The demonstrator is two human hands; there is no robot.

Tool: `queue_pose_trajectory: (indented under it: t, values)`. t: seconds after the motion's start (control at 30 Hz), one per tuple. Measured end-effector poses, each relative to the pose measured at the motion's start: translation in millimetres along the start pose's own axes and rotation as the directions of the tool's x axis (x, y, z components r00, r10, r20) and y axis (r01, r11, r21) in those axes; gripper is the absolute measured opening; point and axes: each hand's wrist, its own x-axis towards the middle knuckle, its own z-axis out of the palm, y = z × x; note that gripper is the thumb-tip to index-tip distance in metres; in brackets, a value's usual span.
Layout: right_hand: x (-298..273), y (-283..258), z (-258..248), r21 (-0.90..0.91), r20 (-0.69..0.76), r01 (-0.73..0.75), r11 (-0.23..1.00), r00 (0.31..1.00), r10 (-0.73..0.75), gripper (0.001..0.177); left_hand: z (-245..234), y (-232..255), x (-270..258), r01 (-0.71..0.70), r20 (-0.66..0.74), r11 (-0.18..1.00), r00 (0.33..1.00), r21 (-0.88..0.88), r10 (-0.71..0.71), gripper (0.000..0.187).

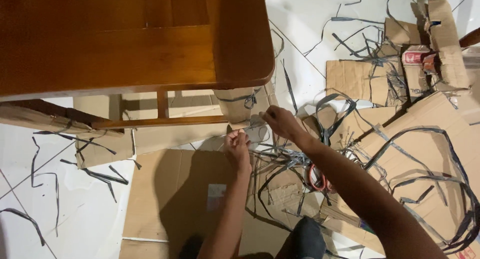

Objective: Wrapping a wooden chair leg with cardboard and securing it with plastic straps

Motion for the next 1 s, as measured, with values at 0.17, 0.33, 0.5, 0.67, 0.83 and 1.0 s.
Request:
queue_pose_trajectory:
  t: [0.17,0.33,0.5,0.67,0.83,1.0]
  values:
    - [16,1,26,0.549,-0.025,-0.165,0.819,0.977,0.214,0.05,-4,2,-4,-0.106,-0.05,0.967,0.991,0.233,0.121,0.014]
    - [36,-8,45,0.799,0.024,-0.218,0.56,0.943,0.332,0.031,-5,7,-4,-0.097,0.055,0.948,0.995,0.304,0.084,0.011]
    - [80,29,74,0.707,0.019,-0.243,0.664,0.945,0.326,0.025,-13,-50,42,0.096,0.171,0.981,0.977,0.17,-0.125,0.011]
    - [102,26,91,0.856,0.067,-0.252,0.452,0.92,0.386,0.024,-20,-21,15,0.351,0.397,0.932,0.871,-0.087,-0.291,0.012]
    - [92,18,91,0.814,-0.124,-0.014,0.58,0.972,0.198,0.045,-15,-4,2,0.139,0.334,0.99,0.934,-0.018,-0.125,0.019]
    - [86,26,91,0.725,-0.308,0.229,0.65,0.951,0.008,0.071,-23,-35,17,-0.043,0.384,0.998,0.922,-0.036,0.054,0.01]
